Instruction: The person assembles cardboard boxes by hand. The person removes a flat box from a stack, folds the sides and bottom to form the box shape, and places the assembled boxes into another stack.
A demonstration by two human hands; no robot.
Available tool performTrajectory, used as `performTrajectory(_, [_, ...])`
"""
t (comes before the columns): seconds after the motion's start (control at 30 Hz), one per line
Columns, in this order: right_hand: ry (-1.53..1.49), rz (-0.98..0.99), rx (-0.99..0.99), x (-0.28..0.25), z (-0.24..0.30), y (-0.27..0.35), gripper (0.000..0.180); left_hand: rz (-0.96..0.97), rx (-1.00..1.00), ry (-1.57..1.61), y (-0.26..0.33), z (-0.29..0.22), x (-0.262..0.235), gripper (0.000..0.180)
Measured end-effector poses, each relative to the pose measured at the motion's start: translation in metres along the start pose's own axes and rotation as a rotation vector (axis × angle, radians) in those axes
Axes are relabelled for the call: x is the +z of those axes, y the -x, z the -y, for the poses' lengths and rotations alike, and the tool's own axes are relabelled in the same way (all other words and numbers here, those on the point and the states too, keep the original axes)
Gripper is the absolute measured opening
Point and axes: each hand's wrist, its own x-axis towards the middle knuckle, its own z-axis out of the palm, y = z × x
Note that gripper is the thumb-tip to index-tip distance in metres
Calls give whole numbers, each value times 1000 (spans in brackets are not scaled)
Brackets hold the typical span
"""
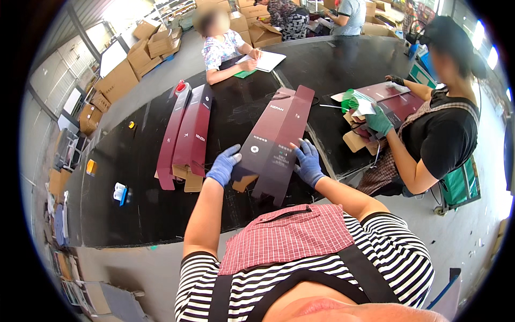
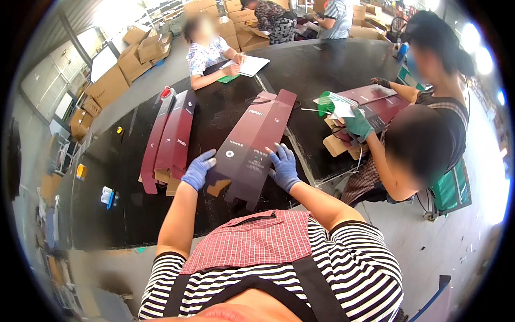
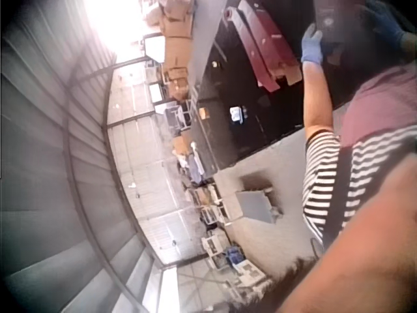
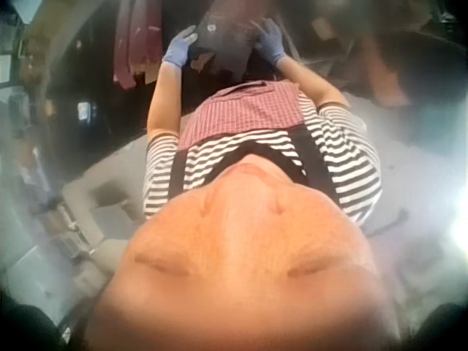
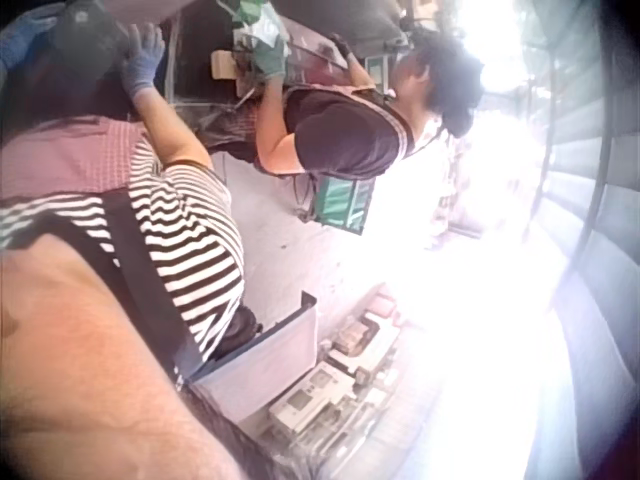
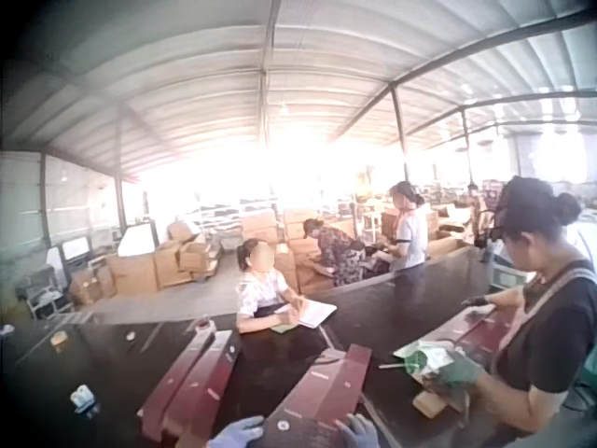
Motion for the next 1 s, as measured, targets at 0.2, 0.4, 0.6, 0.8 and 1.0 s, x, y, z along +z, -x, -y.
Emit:
performTrajectory(0.2, [-641,-216,-303,-28,19,-93,28,197,255,210,23,-86,-36,32])
performTrajectory(0.4, [-1023,-114,-355,-195,127,-148,38,-159,685,96,64,-151,-68,49])
performTrajectory(0.6, [-1125,51,-257,-205,177,-159,59,211,895,367,92,-146,-20,74])
performTrajectory(0.8, [-1353,164,-349,-170,175,-166,106,388,823,612,89,-129,-21,63])
performTrajectory(1.0, [-1475,324,-476,-167,193,-144,122,201,787,461,58,-108,-15,68])
